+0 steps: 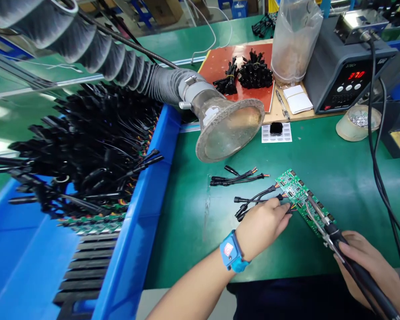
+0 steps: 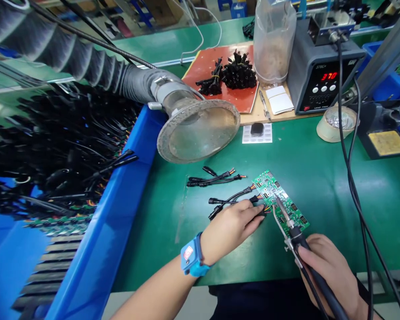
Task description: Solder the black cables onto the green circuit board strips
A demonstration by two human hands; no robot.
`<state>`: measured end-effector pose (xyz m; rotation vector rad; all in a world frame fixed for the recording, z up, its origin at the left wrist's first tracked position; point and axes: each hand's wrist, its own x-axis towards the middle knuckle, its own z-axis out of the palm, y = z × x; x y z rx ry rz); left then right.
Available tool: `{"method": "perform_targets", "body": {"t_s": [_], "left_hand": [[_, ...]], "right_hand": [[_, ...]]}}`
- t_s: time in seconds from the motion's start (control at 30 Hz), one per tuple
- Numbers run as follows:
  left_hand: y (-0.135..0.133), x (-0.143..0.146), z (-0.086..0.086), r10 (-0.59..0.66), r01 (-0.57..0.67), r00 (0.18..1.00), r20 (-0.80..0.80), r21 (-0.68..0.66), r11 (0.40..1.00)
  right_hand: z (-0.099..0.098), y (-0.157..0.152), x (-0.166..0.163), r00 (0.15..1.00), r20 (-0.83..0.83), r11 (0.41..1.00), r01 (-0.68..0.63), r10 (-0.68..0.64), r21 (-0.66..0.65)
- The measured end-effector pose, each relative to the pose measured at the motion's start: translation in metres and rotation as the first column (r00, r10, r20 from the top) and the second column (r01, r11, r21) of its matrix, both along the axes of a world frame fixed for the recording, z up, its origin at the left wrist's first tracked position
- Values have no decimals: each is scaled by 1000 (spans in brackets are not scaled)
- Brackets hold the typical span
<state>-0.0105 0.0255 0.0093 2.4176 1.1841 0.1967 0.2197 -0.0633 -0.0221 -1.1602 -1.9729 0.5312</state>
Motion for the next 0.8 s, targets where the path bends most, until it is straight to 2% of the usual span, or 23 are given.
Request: {"method": "perform_targets", "body": {"t_s": [0.07, 0.3, 0.5, 0.8], "left_hand": [[0, 0, 0, -5, 6, 1000, -5, 4, 1000], [2, 1, 0, -24, 27, 995, -94, 33, 999], [2, 1, 1, -27, 32, 996, -82, 55, 998], [-1, 2, -2, -8, 14, 997, -75, 75, 997]], "right_hand": [[0, -5, -3, 1000, -3, 1000, -22, 22, 18], [-2, -6, -11, 999, -19, 997, -37, 35, -69], [2, -3, -13, 999, -25, 999, -49, 48, -17], [1, -4, -12, 998, 55, 997, -30, 33, -65]]}}
